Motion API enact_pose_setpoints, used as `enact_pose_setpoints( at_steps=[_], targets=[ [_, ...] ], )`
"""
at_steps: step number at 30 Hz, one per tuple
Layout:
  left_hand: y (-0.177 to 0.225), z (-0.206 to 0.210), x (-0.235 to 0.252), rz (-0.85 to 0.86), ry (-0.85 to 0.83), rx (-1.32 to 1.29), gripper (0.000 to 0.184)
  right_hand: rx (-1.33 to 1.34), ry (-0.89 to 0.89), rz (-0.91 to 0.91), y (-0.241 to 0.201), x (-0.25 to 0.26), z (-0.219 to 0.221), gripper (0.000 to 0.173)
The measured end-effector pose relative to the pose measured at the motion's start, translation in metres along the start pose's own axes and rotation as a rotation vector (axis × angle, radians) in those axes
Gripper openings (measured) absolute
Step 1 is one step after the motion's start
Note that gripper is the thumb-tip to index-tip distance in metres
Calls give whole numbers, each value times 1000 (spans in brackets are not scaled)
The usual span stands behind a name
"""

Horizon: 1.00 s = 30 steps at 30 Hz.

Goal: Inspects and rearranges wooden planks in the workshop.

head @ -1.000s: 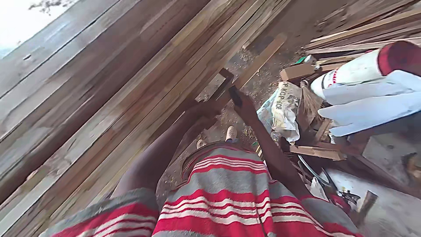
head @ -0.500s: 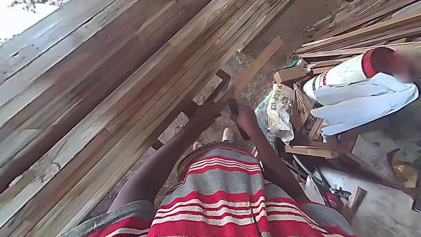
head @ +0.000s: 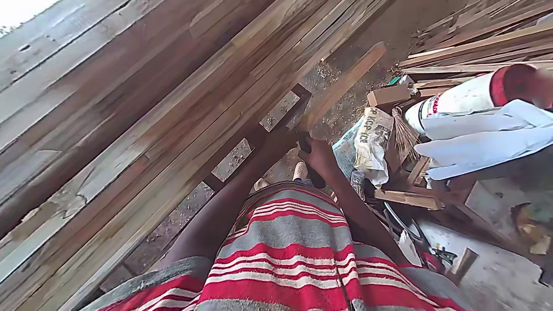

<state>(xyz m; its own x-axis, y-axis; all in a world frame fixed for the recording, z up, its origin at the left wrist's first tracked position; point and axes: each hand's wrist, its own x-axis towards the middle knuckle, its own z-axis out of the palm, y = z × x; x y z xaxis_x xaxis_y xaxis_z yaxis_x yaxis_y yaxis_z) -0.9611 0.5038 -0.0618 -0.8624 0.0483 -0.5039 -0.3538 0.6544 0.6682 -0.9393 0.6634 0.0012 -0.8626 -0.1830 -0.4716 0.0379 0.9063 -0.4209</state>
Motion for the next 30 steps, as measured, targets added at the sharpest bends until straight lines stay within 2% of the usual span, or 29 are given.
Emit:
enact_pose_setpoints(
  at_steps=[2, 4, 5, 9, 12, 15, 19, 21, 25, 30],
  targets=[
    [-1, -3, -2, -6, -17, -26, 51, -34, 8, -2, 2, 2, -6, 51],
    [-5, -5, -4, 17, -35, -18, 46, -24, 95, -25, 4, 10, -4, 57],
    [-7, -5, -4, 27, -42, -21, 49, -4, 144, -41, 4, 14, -1, 61],
    [-12, -5, -3, 2, -62, -86, 51, -12, 233, -145, 19, 33, 30, 67],
    [-14, -4, -4, 25, -36, -123, 43, -68, 152, -90, 27, 21, 36, 66],
    [-11, -4, -2, 13, -44, -120, 45, -123, 45, 5, 20, 3, 9, 64],
    [4, -7, -7, -9, -13, 93, 59, 28, 158, 52, 13, 26, -14, 56],
    [3, -3, -7, 16, 6, 132, 55, 121, 165, 59, 7, 33, -9, 53],
    [1, -3, -6, 49, 32, 135, 51, 118, 60, 29, 0, 9, 3, 50],
    [-3, 7, -3, 105, 67, 111, 49, 83, -75, -9, 22, -2, -9, 51]
  ],
)
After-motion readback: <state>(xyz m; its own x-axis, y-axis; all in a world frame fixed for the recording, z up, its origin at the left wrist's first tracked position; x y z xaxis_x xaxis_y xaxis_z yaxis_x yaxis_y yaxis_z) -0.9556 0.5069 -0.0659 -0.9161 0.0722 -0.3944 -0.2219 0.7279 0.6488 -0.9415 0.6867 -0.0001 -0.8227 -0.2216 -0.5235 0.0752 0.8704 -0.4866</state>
